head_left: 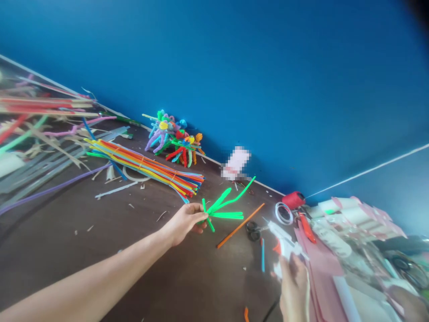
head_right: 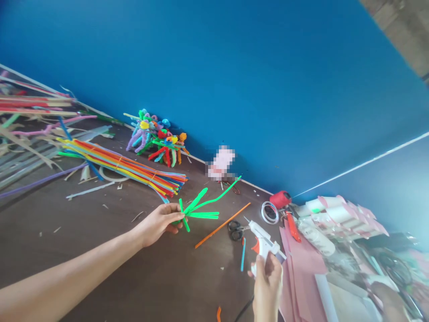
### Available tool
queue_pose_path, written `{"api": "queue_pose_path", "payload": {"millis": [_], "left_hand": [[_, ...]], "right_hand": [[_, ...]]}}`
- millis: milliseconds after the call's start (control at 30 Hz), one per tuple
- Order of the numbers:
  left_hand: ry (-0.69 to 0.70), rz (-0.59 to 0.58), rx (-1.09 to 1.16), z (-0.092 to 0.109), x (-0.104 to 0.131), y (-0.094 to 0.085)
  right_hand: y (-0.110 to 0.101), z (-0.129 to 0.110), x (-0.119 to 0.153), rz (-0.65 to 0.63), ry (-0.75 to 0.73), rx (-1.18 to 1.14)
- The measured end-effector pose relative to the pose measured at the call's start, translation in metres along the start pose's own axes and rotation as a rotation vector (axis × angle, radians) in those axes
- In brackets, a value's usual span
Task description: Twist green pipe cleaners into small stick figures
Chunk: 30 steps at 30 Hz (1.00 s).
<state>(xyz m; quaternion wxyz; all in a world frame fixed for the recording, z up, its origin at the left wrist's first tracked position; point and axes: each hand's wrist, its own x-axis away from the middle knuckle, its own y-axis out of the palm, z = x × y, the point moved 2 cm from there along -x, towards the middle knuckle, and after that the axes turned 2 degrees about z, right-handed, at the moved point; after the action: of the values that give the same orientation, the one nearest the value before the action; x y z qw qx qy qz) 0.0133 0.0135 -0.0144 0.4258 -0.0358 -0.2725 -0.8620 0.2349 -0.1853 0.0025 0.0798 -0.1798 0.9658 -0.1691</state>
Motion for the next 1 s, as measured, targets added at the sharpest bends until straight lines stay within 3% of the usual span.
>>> {"api": "queue_pose_path", "payload": {"millis": [100,167,300,367,533,633,767,1000], "left_hand": [[0.005,0.004,0.016,0.000,0.000,0.000],[0.007,0.009,0.016,0.000,0.001,0.000],[0.013,0.012,0.007,-0.002,0.001,0.000],[0.015,0.009,0.006,-0.002,0.001,-0.001],[0.015,0.074,0.105,-0.001,0.000,-0.004],[0.024,0.079,0.169,-0.002,-0.002,-0.005],[0.043,0.036,0.111,-0.002,-0.003,-0.002],[0.063,0.029,-0.020,-0.004,0.000,0.001]], "right_hand": [[-0.011,0.018,-0.013,0.012,0.022,0.075],[-0.015,0.021,-0.020,0.049,-0.053,0.208],[-0.002,-0.007,-0.019,0.069,-0.224,0.386],[0.020,-0.031,-0.011,-0.107,-0.256,0.273],[0.096,-0.075,0.019,-0.685,-0.146,-0.079],[0.131,-0.084,0.033,-0.843,-0.182,-0.165],[0.155,-0.083,0.041,-0.820,-0.147,-0.274],[0.163,-0.072,0.044,-0.739,-0.109,-0.390]]}}
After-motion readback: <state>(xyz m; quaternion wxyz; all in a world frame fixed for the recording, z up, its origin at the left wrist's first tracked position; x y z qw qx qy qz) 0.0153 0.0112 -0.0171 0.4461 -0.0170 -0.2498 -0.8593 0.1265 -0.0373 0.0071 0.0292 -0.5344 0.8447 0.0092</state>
